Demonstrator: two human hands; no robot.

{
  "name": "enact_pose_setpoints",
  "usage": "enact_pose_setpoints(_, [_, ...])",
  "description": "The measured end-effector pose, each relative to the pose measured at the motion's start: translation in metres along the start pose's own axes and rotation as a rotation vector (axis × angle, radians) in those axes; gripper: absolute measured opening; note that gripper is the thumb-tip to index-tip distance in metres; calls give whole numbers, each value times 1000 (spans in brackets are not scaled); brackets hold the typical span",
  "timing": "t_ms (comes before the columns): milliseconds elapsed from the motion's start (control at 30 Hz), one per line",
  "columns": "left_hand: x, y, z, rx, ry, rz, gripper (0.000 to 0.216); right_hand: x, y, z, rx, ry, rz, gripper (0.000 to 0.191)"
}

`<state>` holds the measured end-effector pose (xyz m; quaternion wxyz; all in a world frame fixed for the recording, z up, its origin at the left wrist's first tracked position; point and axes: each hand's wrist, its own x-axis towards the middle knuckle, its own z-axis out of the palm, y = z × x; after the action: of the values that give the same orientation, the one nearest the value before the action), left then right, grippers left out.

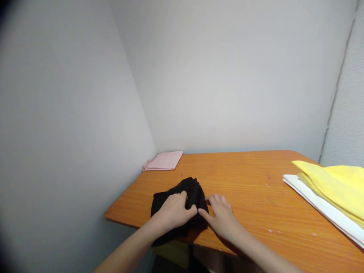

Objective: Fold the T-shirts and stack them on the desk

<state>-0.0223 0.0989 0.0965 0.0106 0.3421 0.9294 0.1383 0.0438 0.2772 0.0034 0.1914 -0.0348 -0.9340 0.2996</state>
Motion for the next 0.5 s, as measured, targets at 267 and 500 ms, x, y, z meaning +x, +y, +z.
enact_pose_setpoints(267, [-13, -51, 14, -741, -41, 2, 32, 21, -17, 11, -11, 1, 192, 37])
enact_pose_setpoints(500, [-41, -68, -31, -1109, 279, -145, 34, 28, -37, -38, 610, -20, 38, 25])
